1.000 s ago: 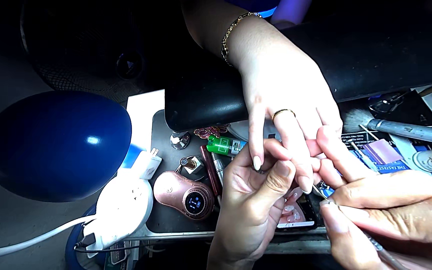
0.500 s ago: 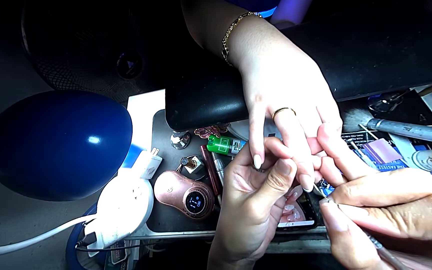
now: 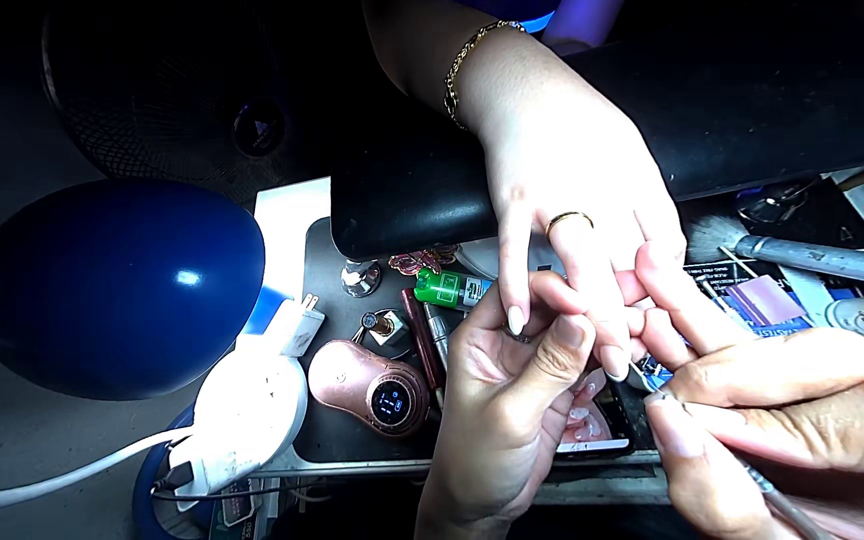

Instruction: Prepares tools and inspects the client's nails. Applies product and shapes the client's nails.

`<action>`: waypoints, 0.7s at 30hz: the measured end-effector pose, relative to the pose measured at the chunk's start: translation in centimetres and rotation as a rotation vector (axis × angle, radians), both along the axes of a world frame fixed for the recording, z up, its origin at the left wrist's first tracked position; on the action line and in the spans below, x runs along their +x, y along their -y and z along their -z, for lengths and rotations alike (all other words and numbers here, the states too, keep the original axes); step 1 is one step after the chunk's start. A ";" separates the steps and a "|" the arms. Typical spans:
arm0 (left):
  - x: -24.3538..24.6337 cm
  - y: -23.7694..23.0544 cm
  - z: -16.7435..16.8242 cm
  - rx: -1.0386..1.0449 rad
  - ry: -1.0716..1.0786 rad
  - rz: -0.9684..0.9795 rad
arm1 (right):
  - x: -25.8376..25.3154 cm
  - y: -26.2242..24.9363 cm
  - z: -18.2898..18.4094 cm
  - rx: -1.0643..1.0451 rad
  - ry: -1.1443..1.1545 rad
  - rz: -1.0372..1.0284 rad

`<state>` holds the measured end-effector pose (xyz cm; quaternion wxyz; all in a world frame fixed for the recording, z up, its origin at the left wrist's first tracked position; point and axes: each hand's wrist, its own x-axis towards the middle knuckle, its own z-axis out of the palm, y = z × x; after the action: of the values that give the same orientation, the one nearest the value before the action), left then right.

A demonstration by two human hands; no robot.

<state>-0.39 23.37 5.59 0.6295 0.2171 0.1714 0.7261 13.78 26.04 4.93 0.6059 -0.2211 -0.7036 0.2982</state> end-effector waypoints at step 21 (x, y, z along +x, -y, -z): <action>0.0 0.0 0.0 0.008 -0.021 -0.001 | 0.1 0.0 -0.1 0.013 0.031 0.006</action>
<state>-0.40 23.40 5.63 0.6263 0.2272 0.1751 0.7248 13.87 26.01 5.03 0.5972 -0.2239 -0.7142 0.2881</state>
